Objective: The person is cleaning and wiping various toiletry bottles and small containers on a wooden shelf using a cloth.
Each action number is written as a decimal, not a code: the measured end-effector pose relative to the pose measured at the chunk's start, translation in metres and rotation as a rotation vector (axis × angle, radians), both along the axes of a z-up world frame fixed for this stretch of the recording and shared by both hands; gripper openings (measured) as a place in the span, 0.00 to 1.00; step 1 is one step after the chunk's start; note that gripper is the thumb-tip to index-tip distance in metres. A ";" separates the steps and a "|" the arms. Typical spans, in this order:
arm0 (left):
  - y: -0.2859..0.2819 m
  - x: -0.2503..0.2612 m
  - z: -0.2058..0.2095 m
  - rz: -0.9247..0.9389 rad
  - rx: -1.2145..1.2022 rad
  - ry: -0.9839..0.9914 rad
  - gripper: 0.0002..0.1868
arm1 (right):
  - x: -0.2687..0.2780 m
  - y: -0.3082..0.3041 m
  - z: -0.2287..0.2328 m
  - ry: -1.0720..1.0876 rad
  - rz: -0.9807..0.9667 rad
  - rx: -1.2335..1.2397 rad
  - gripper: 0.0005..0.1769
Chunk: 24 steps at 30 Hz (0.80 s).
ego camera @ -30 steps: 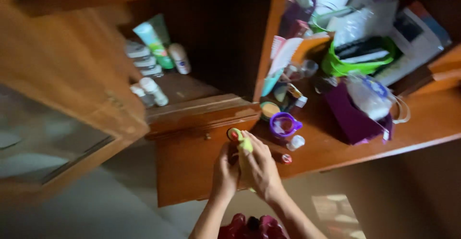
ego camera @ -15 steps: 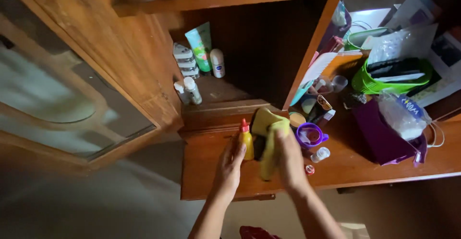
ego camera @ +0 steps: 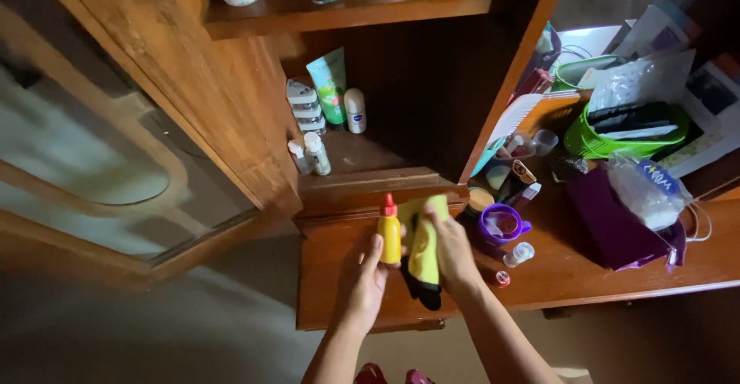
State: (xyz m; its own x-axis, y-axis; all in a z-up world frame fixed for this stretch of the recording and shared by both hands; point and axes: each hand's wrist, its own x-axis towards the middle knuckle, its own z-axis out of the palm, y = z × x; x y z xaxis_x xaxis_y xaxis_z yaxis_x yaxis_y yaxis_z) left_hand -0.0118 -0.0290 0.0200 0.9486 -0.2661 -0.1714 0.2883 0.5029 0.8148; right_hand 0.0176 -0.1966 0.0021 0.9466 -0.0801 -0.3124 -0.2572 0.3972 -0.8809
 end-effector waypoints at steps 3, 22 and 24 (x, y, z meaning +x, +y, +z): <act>0.004 0.004 0.007 0.121 0.137 -0.119 0.22 | -0.013 0.010 0.054 -0.046 -0.129 0.043 0.19; 0.014 0.001 0.031 -0.048 0.123 -0.110 0.33 | -0.010 0.007 0.046 0.152 -0.224 0.116 0.30; 0.012 0.008 -0.002 0.019 0.170 -0.117 0.34 | -0.031 0.028 0.063 -0.028 -0.179 0.146 0.31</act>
State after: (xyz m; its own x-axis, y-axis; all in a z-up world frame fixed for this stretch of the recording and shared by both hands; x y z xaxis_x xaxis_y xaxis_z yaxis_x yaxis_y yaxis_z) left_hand -0.0038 -0.0172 0.0181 0.9693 -0.2242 -0.1007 0.1783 0.3595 0.9160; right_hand -0.0131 -0.1690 0.0651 0.9298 -0.2035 -0.3067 -0.1471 0.5585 -0.8164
